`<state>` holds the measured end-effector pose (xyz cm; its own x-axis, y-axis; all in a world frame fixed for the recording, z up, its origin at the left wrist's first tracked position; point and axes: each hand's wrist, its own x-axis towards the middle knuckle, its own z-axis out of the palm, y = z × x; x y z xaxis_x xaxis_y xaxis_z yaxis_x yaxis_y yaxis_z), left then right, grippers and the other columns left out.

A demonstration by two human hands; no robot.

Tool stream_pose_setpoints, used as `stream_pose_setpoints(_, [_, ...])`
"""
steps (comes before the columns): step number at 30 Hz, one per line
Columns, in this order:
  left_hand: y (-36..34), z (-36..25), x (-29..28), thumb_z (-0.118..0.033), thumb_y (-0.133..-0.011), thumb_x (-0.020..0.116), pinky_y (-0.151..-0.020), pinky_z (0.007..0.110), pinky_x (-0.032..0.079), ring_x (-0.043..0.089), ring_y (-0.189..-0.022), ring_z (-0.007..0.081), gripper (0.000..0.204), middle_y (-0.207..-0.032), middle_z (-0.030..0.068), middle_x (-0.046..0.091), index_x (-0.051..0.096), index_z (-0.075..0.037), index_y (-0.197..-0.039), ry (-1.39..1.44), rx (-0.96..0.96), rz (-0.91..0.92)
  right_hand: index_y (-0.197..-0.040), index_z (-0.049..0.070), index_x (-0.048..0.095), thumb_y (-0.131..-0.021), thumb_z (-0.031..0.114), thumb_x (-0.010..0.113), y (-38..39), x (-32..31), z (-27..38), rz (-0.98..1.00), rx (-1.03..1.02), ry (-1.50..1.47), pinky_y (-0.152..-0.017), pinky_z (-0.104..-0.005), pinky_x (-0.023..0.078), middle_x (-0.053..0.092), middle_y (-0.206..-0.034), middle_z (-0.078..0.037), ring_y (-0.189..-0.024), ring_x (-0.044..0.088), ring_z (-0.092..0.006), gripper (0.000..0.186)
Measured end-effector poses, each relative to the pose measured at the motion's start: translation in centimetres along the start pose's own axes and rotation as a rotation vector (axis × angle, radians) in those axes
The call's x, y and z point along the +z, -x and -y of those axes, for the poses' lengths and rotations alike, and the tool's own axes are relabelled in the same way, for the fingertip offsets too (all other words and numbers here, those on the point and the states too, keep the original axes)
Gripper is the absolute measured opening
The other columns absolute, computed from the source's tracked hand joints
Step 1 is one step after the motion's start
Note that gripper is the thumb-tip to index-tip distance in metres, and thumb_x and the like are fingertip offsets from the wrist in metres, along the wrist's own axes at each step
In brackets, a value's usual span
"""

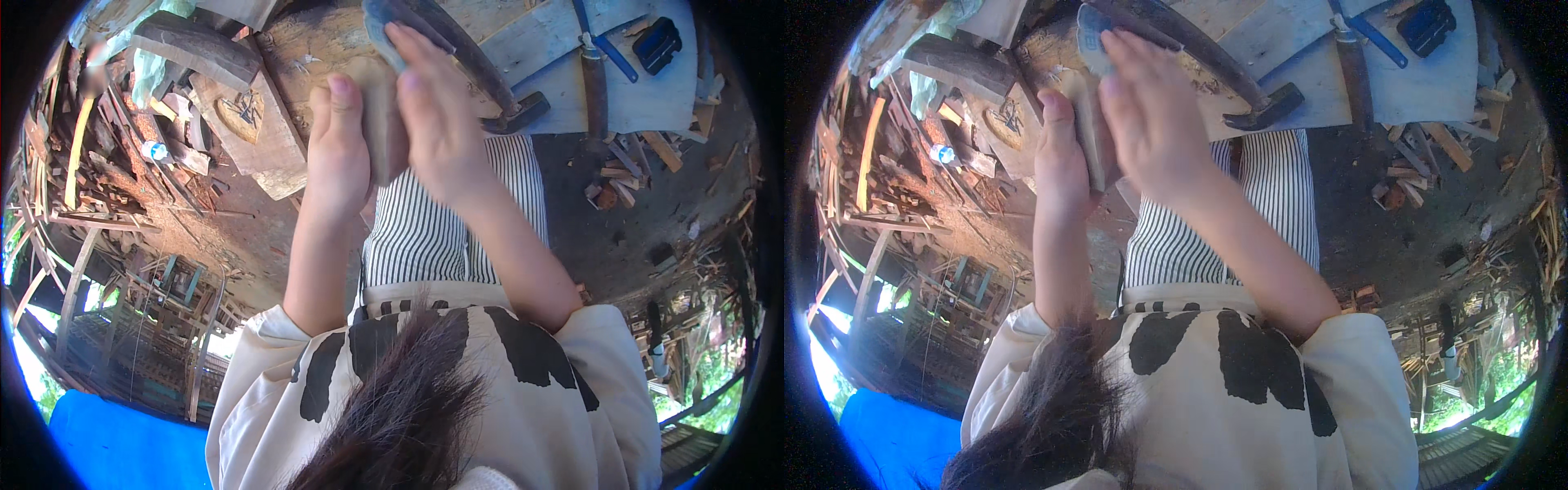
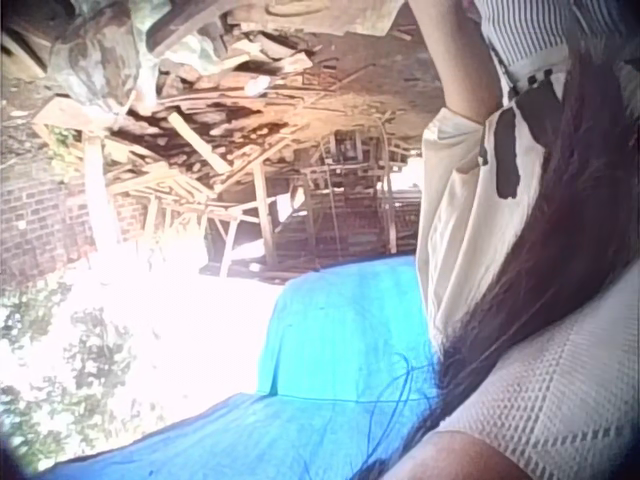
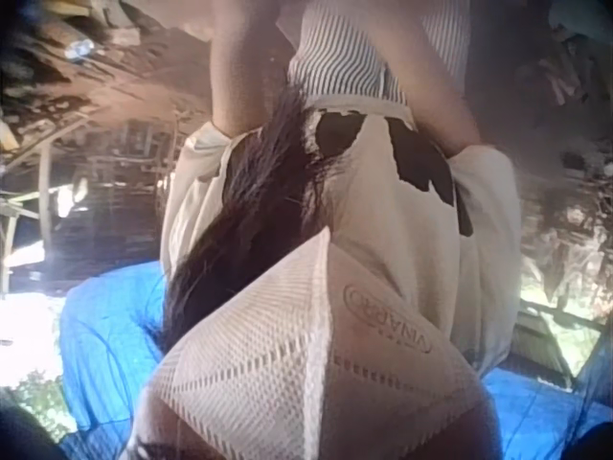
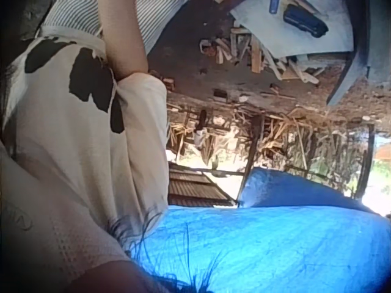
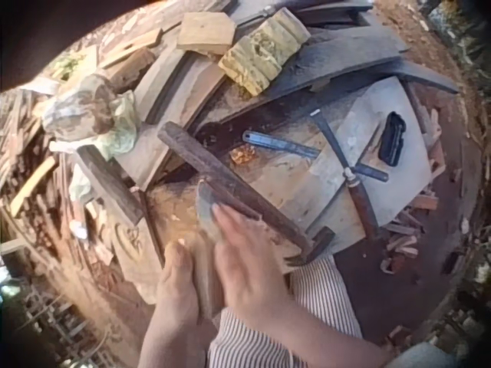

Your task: Sanding a small wooden block and then using a chisel to carve its surface.

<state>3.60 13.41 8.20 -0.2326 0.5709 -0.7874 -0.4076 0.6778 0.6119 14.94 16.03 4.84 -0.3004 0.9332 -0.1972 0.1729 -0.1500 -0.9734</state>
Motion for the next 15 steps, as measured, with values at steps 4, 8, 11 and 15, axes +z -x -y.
stream_pose_setpoints(4, [-1.9,0.0,-0.2,-0.043,-0.106,0.036,-0.076,0.029,0.054,0.064,-0.086,0.0167,0.047,-0.097,0.0111,0.064,0.053,0.001,-0.108,0.098,0.008,-0.092,-0.152,-0.003,0.019,-0.103,0.041,0.033,4.4,1.3,0.9,0.204,-0.045,0.054,-0.119,-0.0509,0.014,0.025,-0.154,-0.029,-0.145,0.021,-0.0448,0.067])
stream_pose_setpoints(8, [-0.6,3.4,-1.2,-0.056,-0.099,0.047,-0.092,0.035,0.051,0.061,-0.104,0.0231,0.061,-0.117,0.0122,0.061,0.054,0.0,-0.121,0.037,0.07,-0.087,-0.151,-0.008,0.015,-0.101,0.057,0.024,0.2,-0.7,1.2,0.306,-0.024,0.079,-0.119,-0.0512,0.012,0.023,-0.154,-0.031,-0.145,0.019,-0.0444,0.082])
stream_pose_setpoints(11, [-1.0,1.9,-0.4,-0.053,-0.1,0.046,-0.088,0.034,0.051,0.06,-0.101,0.0216,0.057,-0.115,0.0117,0.061,0.054,-0.002,-0.124,0.235,-0.018,-0.195,-0.152,-0.007,0.01,-0.095,0.069,0.027,3.2,0.4,1.7,0.259,-0.063,0.094,-0.119,-0.0508,0.014,0.018,-0.156,-0.031,-0.146,0.017,-0.0433,0.096])
stream_pose_setpoints(15, [0.0,0.2,-0.4,-0.064,-0.092,0.052,-0.08,0.034,0.053,0.061,-0.094,0.0221,0.063,-0.109,0.0175,0.059,0.055,-0.004,-0.112,0.387,-0.114,-0.171,-0.153,-0.004,0.008,-0.084,0.083,0.031,7.7,1.8,3.9,0.475,-0.106,0.216,-0.117,-0.0571,0.01,0.011,-0.157,-0.031,-0.145,0.01,-0.0499,0.114])
